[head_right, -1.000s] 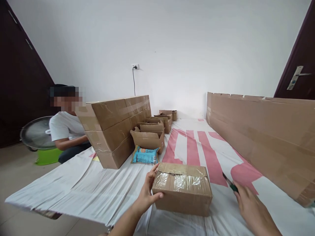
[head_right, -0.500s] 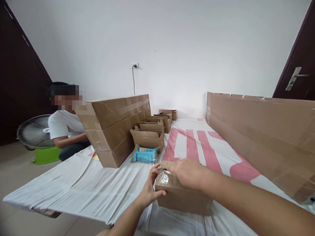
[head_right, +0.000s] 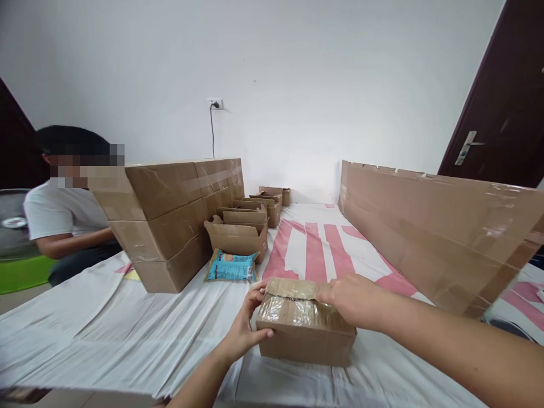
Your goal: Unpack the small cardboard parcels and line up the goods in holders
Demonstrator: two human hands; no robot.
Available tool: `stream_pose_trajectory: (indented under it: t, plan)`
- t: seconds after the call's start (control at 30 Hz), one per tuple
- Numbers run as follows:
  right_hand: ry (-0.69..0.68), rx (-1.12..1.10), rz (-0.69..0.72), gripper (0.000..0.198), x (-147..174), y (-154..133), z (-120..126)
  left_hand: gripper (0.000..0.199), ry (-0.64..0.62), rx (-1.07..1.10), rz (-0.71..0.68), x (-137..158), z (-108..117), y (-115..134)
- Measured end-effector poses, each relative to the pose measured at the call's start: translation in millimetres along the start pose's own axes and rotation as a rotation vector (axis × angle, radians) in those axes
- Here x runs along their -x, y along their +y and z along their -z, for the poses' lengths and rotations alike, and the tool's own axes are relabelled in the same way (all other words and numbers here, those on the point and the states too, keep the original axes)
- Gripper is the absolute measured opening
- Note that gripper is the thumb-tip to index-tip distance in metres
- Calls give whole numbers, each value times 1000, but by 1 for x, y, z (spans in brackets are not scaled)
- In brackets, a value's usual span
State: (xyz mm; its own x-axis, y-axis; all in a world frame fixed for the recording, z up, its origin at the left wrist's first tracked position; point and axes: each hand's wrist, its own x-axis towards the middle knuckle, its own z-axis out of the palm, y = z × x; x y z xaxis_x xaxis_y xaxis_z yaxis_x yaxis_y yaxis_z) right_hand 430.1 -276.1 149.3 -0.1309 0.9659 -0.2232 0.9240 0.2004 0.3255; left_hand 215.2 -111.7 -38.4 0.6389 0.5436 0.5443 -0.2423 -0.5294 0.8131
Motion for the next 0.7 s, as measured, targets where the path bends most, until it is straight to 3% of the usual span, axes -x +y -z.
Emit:
stream_pose_trajectory:
  t: [0.47,0.7]
  plan:
    - [109,17,51,58,2,2,-23,69,-57,96,64,-4,-5,-10]
    - [-12,-54,-82,55,25,24,-29,66,-45,115,90,-7,-7,-3]
